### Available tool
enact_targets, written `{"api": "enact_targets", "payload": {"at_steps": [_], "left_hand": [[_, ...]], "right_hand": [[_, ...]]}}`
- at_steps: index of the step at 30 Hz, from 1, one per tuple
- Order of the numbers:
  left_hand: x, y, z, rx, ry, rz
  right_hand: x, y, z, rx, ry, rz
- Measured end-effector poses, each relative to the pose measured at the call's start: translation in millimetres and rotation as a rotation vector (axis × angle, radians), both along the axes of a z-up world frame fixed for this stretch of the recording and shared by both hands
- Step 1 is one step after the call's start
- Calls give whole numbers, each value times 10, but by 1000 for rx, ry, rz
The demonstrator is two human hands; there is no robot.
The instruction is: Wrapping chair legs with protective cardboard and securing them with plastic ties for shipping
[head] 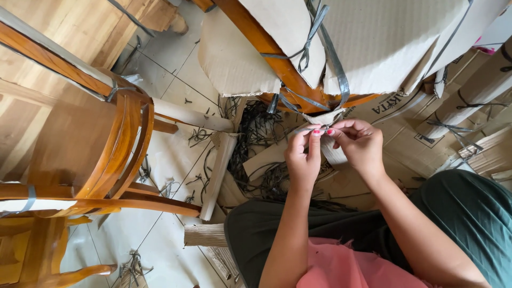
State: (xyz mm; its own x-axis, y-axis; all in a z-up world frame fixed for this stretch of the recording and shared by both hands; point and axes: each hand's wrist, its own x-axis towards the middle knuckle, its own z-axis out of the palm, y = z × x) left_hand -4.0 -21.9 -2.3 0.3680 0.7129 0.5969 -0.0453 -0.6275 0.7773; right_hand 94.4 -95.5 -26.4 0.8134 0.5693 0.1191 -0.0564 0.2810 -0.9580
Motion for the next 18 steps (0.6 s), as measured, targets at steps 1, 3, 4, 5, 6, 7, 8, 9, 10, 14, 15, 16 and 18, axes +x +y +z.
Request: {"api": "enact_targets", "payload": {"at_steps": [1, 3, 4, 5, 6, 7, 8, 9, 10, 14, 15, 16, 18], "left_hand": [[-14, -9, 40, 0, 1, 0], [-38, -28, 120, -12, 8, -55], [-41, -16, 46, -12, 9, -55], [-39, -3, -27, 94, 71, -27], [-38, 11, -99, 200, 131, 2], [-34, 1, -87, 200, 133, 0], [-30, -8, -76, 270, 178, 26], [-27, -16, -62, 341, 221, 53], [-32, -68, -34, 342, 222, 54], [-34, -236, 45, 412, 315, 133], [-30, -275, 52, 438, 342, 151], [-23, -293, 43, 439, 342, 152], [-12, -334, 21, 451, 332, 172]], "right_hand": [[16, 6, -72, 0, 1, 0], [52, 17, -218, -74, -365, -213], [35, 5, -179, -73, -364, -214], [22, -5, -138, -116, -398, -211], [9, -16, -98, -159, -431, -208], [9, -6, -91, -159, -430, -209], [7, 4, -84, -205, -396, -191], [7, 17, -75, -250, -363, -172], [10, -10, -25, -249, -363, -171], [-20, -83, 293, -271, -39, 11], [-36, -98, 400, -225, 145, 62], [-30, -89, 361, -224, 145, 63], [-20, -76, 279, -227, 221, 89]]}}
